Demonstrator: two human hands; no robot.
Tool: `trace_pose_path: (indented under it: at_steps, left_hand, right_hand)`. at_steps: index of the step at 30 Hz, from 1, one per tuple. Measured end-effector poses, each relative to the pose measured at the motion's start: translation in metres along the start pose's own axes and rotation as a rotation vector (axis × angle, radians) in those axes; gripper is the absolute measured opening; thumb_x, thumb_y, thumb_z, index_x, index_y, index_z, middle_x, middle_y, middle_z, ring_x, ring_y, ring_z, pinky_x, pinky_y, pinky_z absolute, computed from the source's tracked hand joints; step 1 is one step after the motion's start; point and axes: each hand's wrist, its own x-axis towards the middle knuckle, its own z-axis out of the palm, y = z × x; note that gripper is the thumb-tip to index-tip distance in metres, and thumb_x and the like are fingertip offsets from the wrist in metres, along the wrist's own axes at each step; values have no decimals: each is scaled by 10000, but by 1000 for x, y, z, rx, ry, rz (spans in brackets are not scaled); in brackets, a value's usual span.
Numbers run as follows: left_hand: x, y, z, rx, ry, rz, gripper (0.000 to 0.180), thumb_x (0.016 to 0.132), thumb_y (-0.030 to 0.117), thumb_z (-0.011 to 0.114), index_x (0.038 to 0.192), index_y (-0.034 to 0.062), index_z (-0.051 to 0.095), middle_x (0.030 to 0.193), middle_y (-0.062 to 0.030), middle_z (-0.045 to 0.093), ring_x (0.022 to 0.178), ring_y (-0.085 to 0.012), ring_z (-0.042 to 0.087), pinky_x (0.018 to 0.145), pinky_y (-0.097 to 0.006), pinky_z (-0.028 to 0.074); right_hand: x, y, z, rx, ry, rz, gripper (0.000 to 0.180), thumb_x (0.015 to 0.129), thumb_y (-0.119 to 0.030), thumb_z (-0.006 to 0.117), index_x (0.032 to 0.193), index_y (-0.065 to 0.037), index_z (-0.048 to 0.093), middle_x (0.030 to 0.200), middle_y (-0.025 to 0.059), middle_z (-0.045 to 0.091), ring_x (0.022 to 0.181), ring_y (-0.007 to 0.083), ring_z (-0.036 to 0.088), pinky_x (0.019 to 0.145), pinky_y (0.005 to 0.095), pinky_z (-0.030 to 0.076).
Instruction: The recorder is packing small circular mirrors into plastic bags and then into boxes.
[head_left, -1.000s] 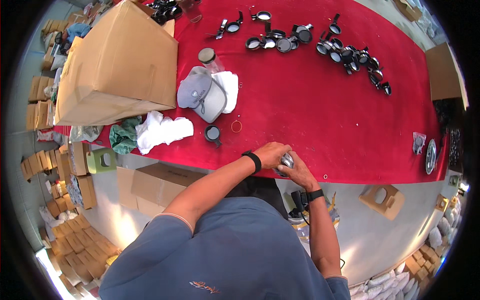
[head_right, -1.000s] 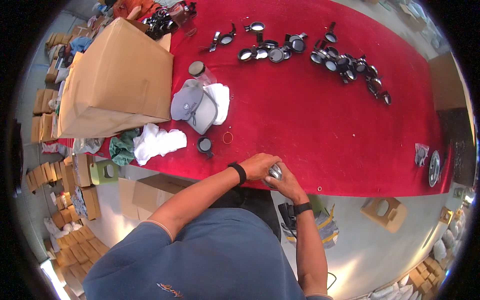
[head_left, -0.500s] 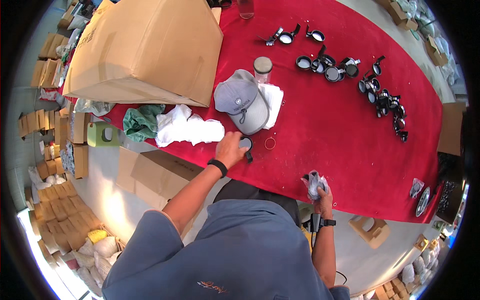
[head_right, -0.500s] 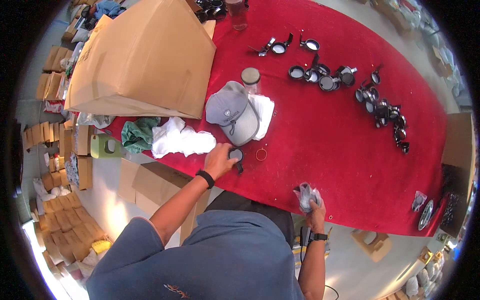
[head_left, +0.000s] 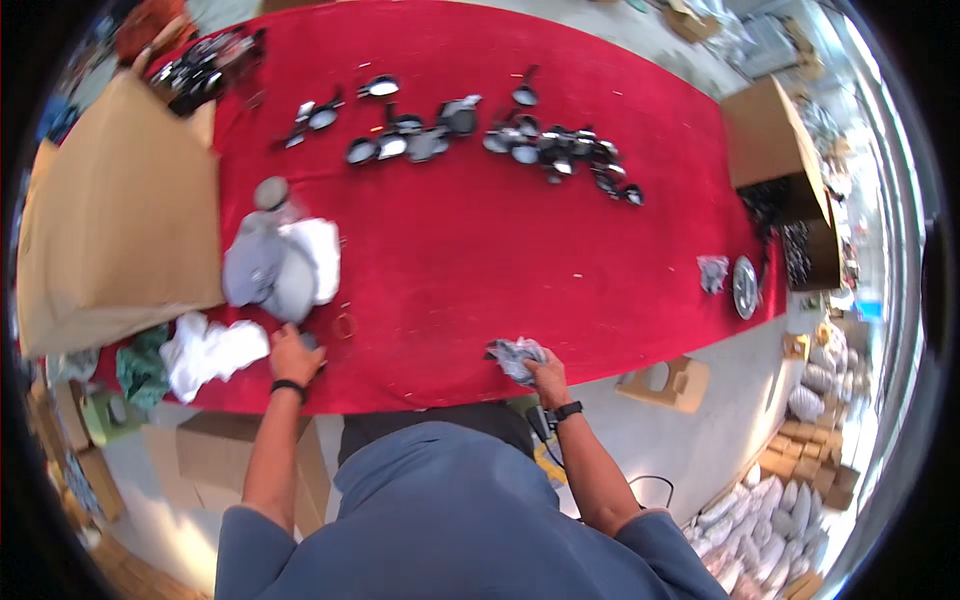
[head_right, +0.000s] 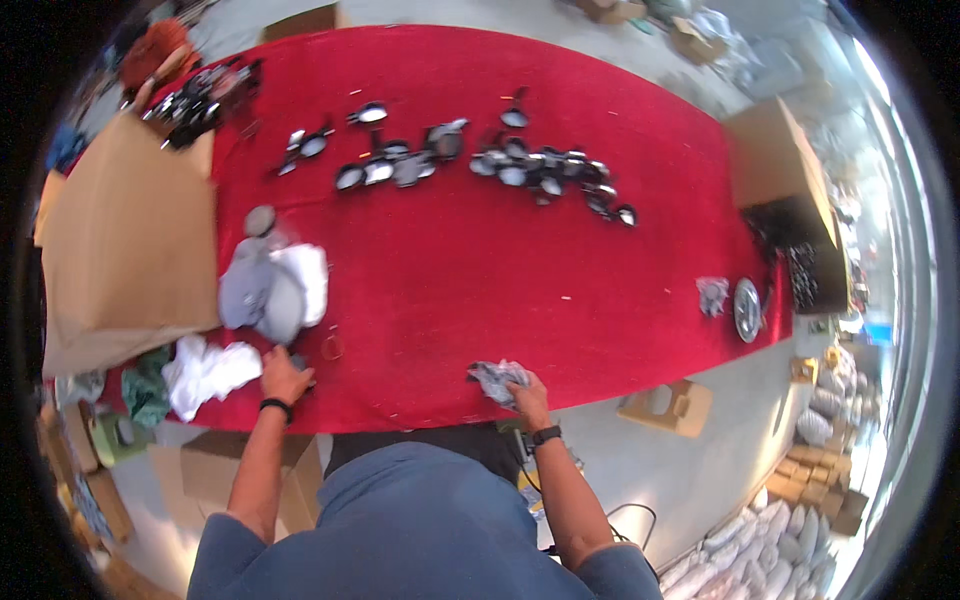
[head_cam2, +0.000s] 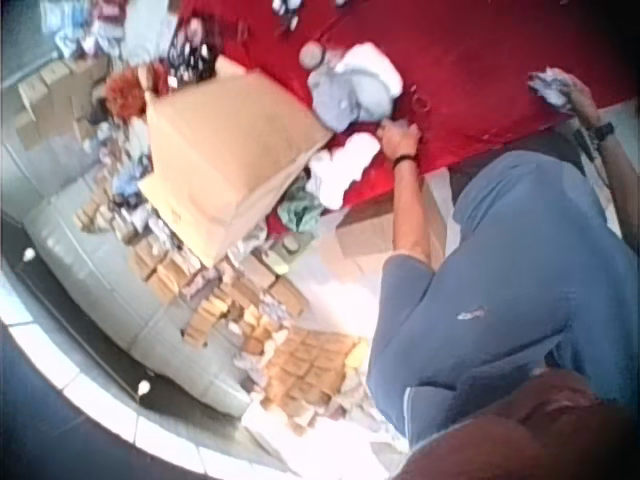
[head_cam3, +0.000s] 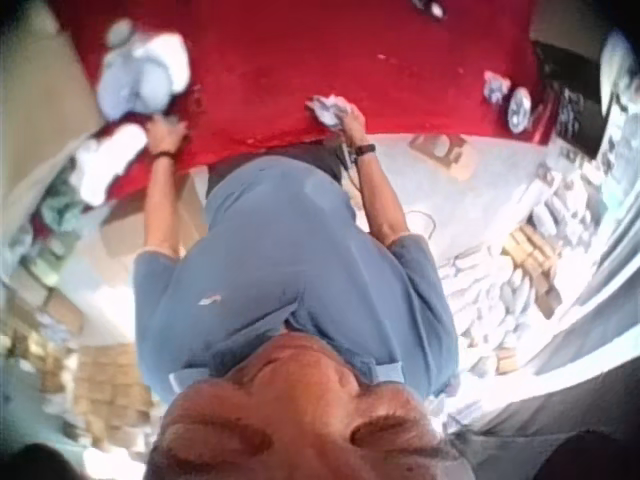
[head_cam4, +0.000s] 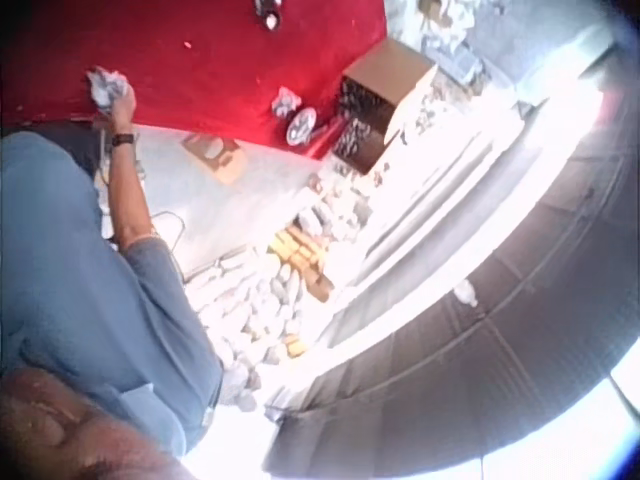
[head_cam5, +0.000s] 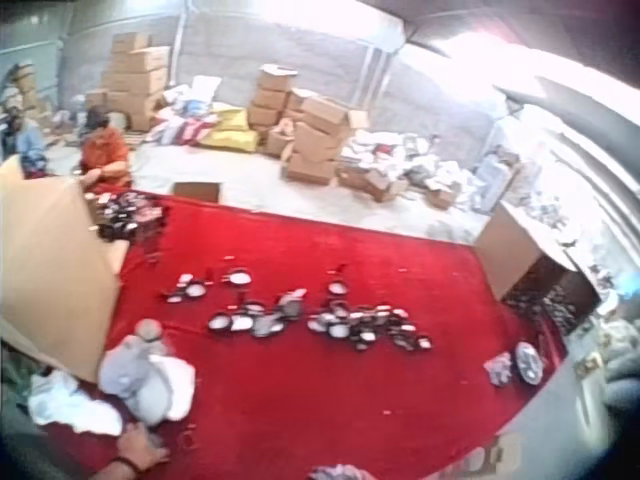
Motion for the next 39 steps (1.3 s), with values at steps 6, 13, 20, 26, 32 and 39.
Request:
trace_pose_path:
  at_steps: [6, 13, 20, 26, 32, 39]
  left_hand:
    - [-57, -29, 1, -176, 193, -117, 621, 751, 353, 861, 1186, -27, 634, 1102, -259, 734, 1015, -442, 713, 912, -521, 561]
    - [-135, 33, 30, -583, -35, -433, 414, 814, 123, 843, 1119, -4, 594, 948, -99, 697, 780, -206, 684, 705, -379, 575]
    - [-129, 143, 40, -734, -150, -312, 436, 810, 21, 817, 1165, 40, 565, 946, -74, 660, 749, -204, 690, 571, -369, 573]
    - [-104, 194, 29, -811, -201, -85, 503, 825, 113, 870, 1239, 29, 596, 1038, -63, 679, 915, -179, 677, 805, -350, 592]
    - [-134, 181, -5, -833, -68, 82, 724, 828, 120, 885, 1437, -9, 514, 1187, -141, 659, 1085, -248, 677, 885, -371, 602]
    - [-108, 171, -32, -1064, -292, 315, 626, 944, 222, 832, 1448, 6, 531, 1206, -78, 661, 1083, -156, 670, 980, -346, 570]
  right_hand:
    - [65, -32, -106, -83, 125, -88, 447, 908, 16, 711, 1352, 6, 657, 1220, 107, 737, 1110, 201, 696, 972, 351, 550]
    - [138, -50, -221, 94, 405, -195, 436, 911, -9, 705, 1345, -13, 661, 1195, 110, 741, 1110, 203, 693, 972, 356, 544]
    - [151, -43, -238, -467, 657, -505, 392, 819, -66, 638, 1209, -29, 640, 1101, 267, 681, 1071, 491, 633, 958, 572, 496]
    - [130, -44, -229, -522, 562, -448, 512, 789, -51, 707, 1283, 16, 592, 1179, 280, 667, 1161, 488, 606, 1038, 554, 474]
    - [115, -42, -209, -648, 424, -608, 931, 697, -209, 941, 1475, 19, 484, 1483, 242, 550, 1408, 430, 514, 1201, 480, 418]
    - [53, -77, -173, -786, 475, -744, 691, 903, -252, 808, 1459, 55, 537, 1411, 247, 598, 1300, 388, 593, 1115, 480, 463]
